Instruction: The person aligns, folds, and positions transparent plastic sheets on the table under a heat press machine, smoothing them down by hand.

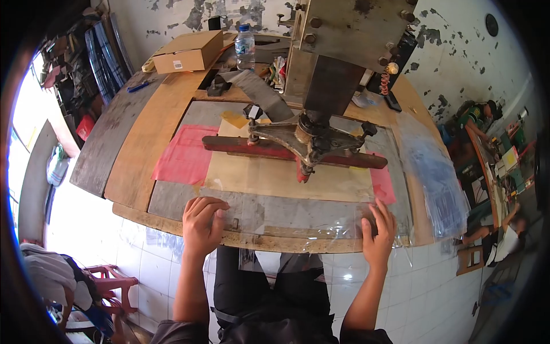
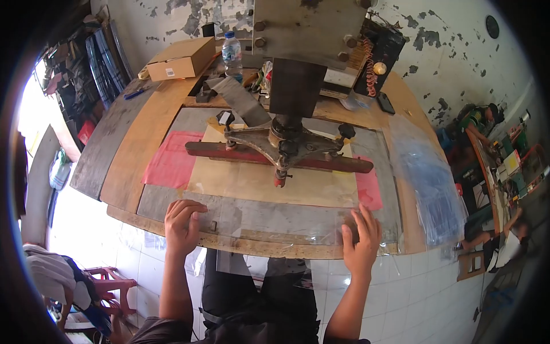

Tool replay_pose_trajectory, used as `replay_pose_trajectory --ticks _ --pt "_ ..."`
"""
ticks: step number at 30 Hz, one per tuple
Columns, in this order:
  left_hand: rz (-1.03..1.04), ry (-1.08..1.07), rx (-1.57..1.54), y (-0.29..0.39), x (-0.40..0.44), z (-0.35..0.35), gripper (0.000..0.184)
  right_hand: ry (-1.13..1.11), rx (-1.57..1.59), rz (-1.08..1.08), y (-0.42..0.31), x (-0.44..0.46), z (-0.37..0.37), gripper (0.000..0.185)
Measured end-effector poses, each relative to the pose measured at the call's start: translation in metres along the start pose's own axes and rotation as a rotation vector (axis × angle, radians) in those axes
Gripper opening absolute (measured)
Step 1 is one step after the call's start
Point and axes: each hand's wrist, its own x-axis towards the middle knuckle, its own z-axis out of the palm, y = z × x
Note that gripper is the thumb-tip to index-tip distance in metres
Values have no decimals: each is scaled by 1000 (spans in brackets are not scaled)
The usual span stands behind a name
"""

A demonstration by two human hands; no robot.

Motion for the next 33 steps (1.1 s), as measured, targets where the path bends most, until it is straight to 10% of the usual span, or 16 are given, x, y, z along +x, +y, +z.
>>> replay_pose_trajectory --ticks 33 --pt "-43 106 -17 -6 -9 1 16 -10 -5 51 -4 1 2 36"
